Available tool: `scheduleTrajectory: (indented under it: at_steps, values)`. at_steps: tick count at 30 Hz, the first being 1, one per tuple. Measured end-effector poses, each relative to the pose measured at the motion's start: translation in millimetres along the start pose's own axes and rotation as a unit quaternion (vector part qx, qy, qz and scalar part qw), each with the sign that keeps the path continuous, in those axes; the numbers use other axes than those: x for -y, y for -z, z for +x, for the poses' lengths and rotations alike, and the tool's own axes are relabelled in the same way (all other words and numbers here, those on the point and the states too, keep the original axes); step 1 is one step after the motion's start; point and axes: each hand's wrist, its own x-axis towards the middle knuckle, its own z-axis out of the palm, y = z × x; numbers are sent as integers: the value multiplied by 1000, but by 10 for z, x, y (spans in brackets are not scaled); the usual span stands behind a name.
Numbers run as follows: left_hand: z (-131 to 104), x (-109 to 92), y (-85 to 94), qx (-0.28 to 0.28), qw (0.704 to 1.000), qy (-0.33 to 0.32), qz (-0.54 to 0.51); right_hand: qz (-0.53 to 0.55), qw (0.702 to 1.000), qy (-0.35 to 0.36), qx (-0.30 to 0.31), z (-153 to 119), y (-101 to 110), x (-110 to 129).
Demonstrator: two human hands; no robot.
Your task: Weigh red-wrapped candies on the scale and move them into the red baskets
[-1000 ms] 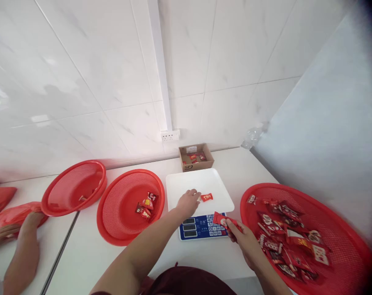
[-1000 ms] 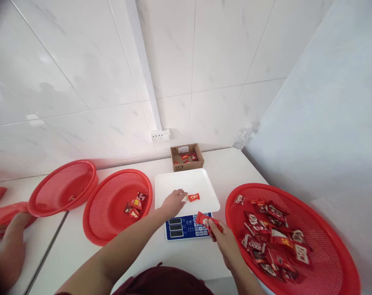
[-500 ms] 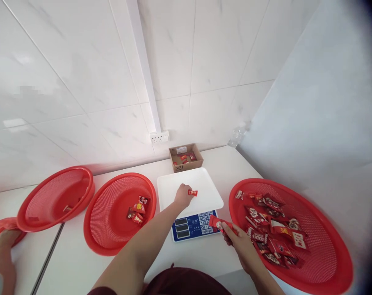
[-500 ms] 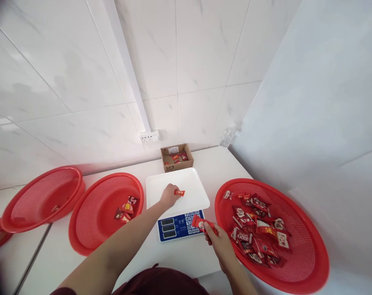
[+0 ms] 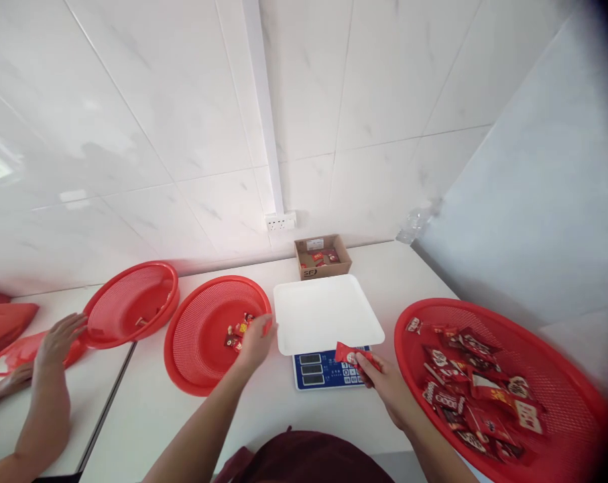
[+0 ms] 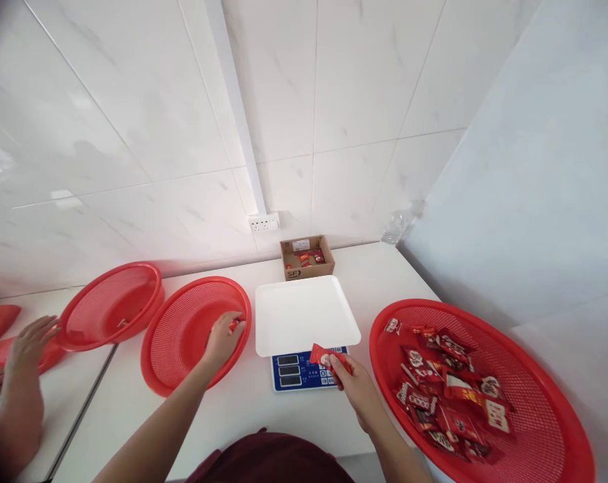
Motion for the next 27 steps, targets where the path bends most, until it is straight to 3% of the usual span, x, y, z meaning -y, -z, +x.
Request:
scheduleTrajectory:
  at_steps: [2,4,6,8,11,15,18,20,23,27]
  values:
    - [-190,-144,-237,76,995,-3,-70,-10,1000,5,28,-21,-95,103]
    - [-372,-294,-482,249,941,27,-229,-24,997,13,67,-51,-187,192]
    - [-511,-401,-666,327,893,56,-305,-45,993,22,110,-67,-257,228]
    - [-587,-440,-754,327,881,89,-331,-63,989,32,131,-49,-292,203]
    - [-604,-391,-731,264,888,146,-347,-44,996,12,77,45,-292,112]
    - [-573,-254,-596,241,871,189,-385,95,994,-43,28,219,-265,114]
    - [-576,-175,-526,239,856,225,-400,199,978,-10,55,344,-245,222]
    - [-597,-145,-494,235,847,249,-406,194,979,20,59,430,-190,277]
    - [-635,-123,-455,234,838,267,-413,102,992,78,-19,577,64,239]
    - [-674,-115,-422,236,832,277,-418,-59,964,100,-239,729,798,-126]
